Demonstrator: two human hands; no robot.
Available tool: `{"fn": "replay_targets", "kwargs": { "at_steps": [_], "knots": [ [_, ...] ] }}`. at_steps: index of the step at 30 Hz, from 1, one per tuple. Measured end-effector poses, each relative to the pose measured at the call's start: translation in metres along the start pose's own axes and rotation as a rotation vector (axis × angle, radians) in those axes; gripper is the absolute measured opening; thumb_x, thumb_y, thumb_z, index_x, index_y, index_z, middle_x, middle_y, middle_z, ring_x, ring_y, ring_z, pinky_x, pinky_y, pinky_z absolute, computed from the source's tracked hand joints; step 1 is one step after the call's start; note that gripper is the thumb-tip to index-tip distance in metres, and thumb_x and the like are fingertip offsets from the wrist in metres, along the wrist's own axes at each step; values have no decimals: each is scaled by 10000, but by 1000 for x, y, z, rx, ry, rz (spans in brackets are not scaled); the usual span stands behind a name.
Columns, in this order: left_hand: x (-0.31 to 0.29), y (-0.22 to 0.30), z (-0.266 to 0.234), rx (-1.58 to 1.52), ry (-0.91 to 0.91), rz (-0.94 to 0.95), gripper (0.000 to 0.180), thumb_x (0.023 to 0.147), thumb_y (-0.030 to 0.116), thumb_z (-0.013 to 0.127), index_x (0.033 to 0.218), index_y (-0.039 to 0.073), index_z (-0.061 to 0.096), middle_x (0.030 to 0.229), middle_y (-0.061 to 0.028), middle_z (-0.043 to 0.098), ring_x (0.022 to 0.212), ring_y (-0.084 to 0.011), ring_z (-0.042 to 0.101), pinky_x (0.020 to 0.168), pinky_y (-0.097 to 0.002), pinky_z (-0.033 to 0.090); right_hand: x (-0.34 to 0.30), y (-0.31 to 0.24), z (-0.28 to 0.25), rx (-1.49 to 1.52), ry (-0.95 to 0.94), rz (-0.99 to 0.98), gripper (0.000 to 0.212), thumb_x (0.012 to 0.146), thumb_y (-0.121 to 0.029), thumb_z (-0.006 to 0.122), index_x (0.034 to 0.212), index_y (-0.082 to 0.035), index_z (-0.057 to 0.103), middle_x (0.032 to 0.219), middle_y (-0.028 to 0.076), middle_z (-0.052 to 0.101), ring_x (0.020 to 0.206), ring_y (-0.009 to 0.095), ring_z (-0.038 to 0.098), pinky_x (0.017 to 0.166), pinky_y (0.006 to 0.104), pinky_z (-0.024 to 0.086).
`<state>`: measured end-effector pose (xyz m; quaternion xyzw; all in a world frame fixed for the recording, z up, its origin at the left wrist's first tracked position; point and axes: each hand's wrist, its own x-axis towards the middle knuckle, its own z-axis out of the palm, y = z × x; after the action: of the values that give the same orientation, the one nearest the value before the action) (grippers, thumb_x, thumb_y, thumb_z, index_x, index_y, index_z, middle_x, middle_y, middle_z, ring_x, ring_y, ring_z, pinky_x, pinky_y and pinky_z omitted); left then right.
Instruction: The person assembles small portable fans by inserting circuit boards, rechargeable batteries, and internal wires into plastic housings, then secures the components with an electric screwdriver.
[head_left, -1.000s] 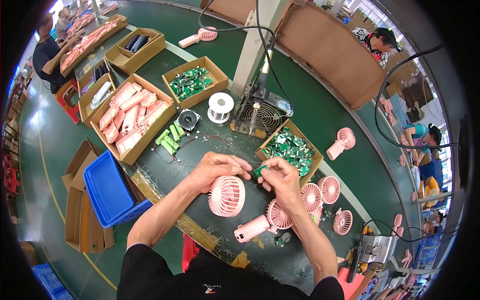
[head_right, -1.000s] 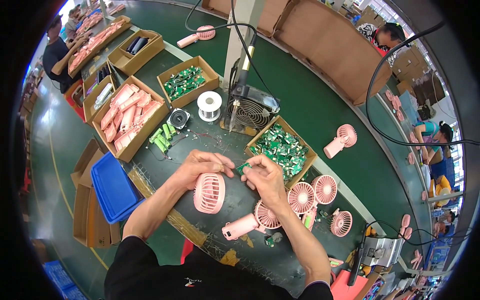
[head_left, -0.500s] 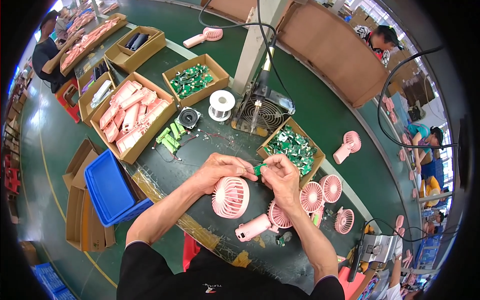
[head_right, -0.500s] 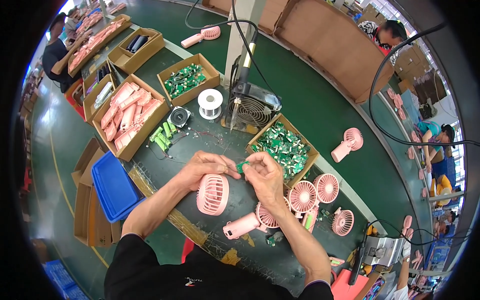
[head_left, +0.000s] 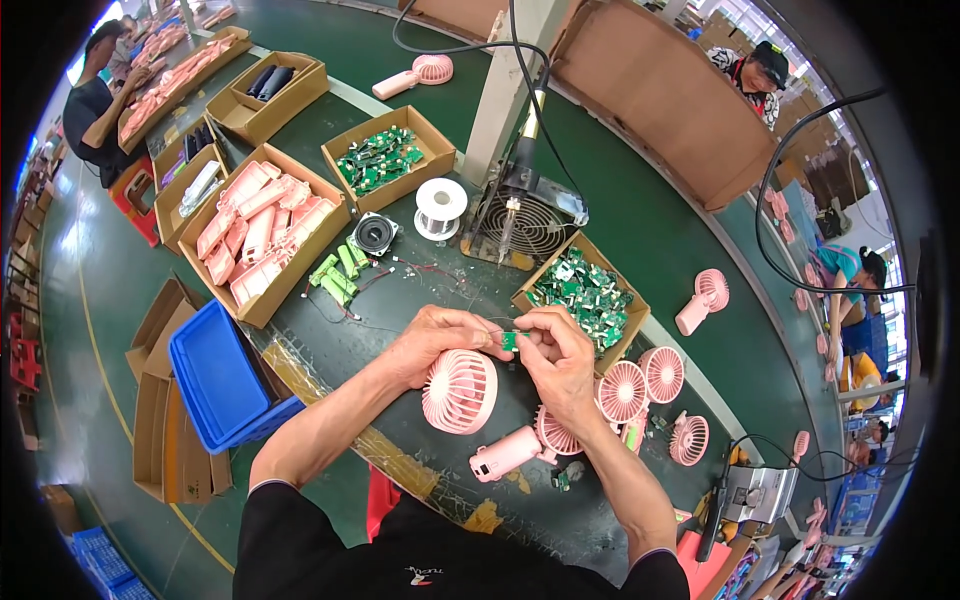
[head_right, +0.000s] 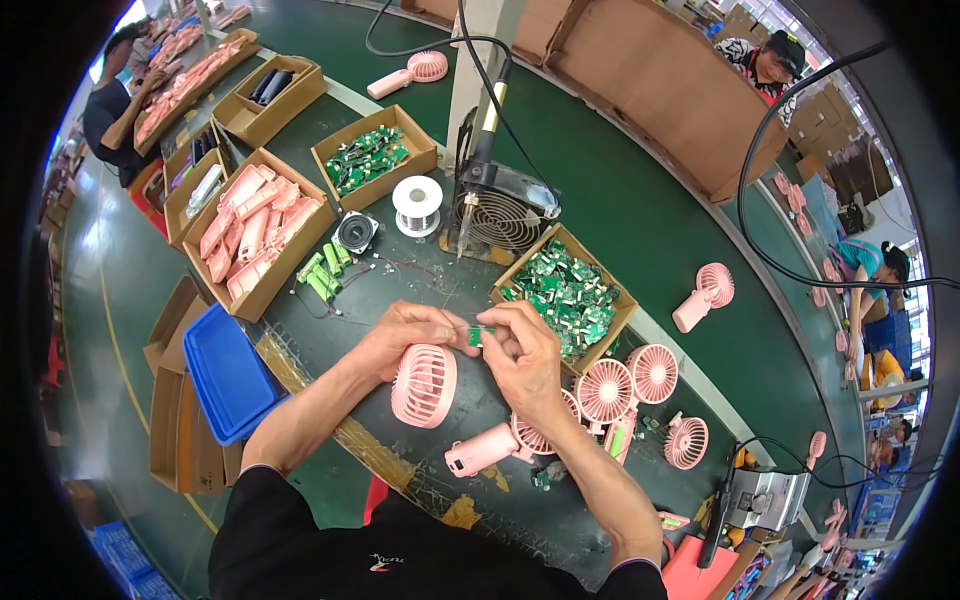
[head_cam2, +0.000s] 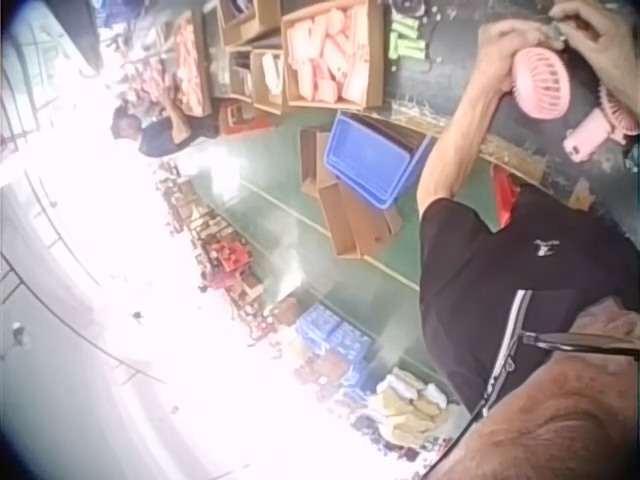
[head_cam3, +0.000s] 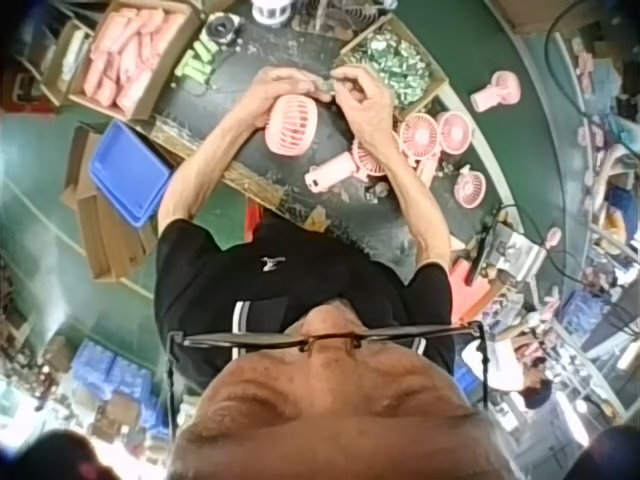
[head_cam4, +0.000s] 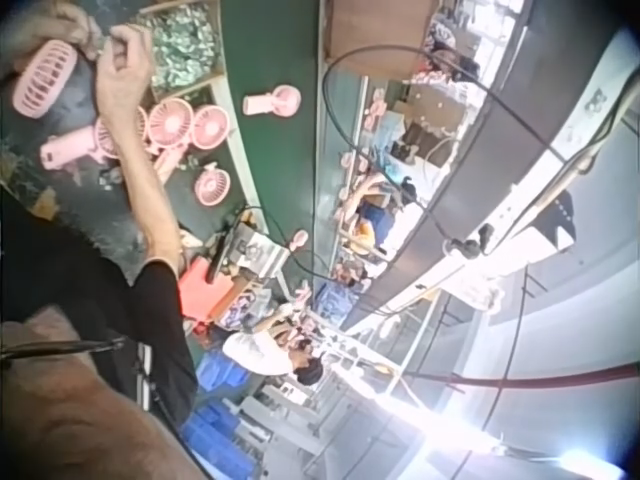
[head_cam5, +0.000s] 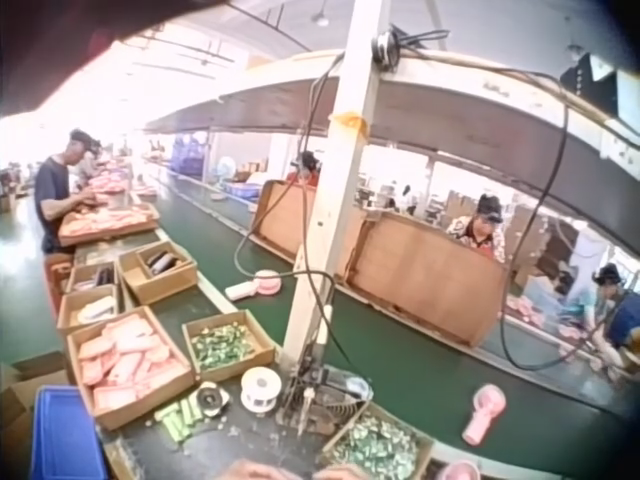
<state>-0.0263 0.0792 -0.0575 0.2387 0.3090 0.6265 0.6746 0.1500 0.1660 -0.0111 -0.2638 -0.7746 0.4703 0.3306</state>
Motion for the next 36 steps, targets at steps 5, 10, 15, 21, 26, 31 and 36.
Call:
{"fn": "replay_targets", "kwargs": {
  "at_steps": [5,10,15,21,26,31,36],
  "knots": [
    [-1,-1,0,-101,-5,-24,162,850,15,602,946,-108,644,1036,-217,654,985,-361,657,825,-395,564,2,-8,-2,6,-31,-39,174,795,85,633,952,11,615,903,22,572,628,29,459,516,173,364],
    [-1,-1,-3,-156,-2,-46,149,858,19,597,942,-96,643,1039,-206,656,1005,-371,649,819,-390,563,2,-5,-3,108,-63,11,166,809,79,626,954,-3,619,874,21,579,654,40,478,552,188,390],
    [-1,0,-6,-201,-7,-61,148,868,32,591,932,-89,646,1048,-208,655,997,-350,655,785,-372,568,9,-6,-5,34,-129,-28,173,806,52,644,966,-11,625,828,30,600,649,64,504,555,208,403],
    [-1,3,-5,-193,14,-79,149,857,41,601,922,-85,648,1056,-218,653,985,-332,662,760,-357,573,11,-10,-7,-30,-163,-23,192,833,-4,659,1023,-12,637,845,25,613,730,64,569,640,203,458],
    [-12,35,-18,33,109,133,129,824,39,621,858,-77,664,1055,-228,648,881,-288,680,747,-363,575,12,-9,-14,60,-49,87,169,811,-14,677,977,2,646,761,-7,593,636,29,511,563,177,411],
    [-39,69,-33,-49,191,319,125,825,46,629,875,-63,668,974,-207,659,770,-234,681,633,-308,580,10,-12,-20,-174,-311,133,101,775,-14,689,865,12,650,649,-5,545,581,47,465,513,214,361],
    [-52,61,-66,-156,213,362,94,801,29,629,819,-58,659,942,-212,648,718,-237,668,634,-319,578,10,0,6,-393,-503,-55,151,775,-69,689,880,27,639,676,120,580,560,208,545,545,323,448]
  ]
}}
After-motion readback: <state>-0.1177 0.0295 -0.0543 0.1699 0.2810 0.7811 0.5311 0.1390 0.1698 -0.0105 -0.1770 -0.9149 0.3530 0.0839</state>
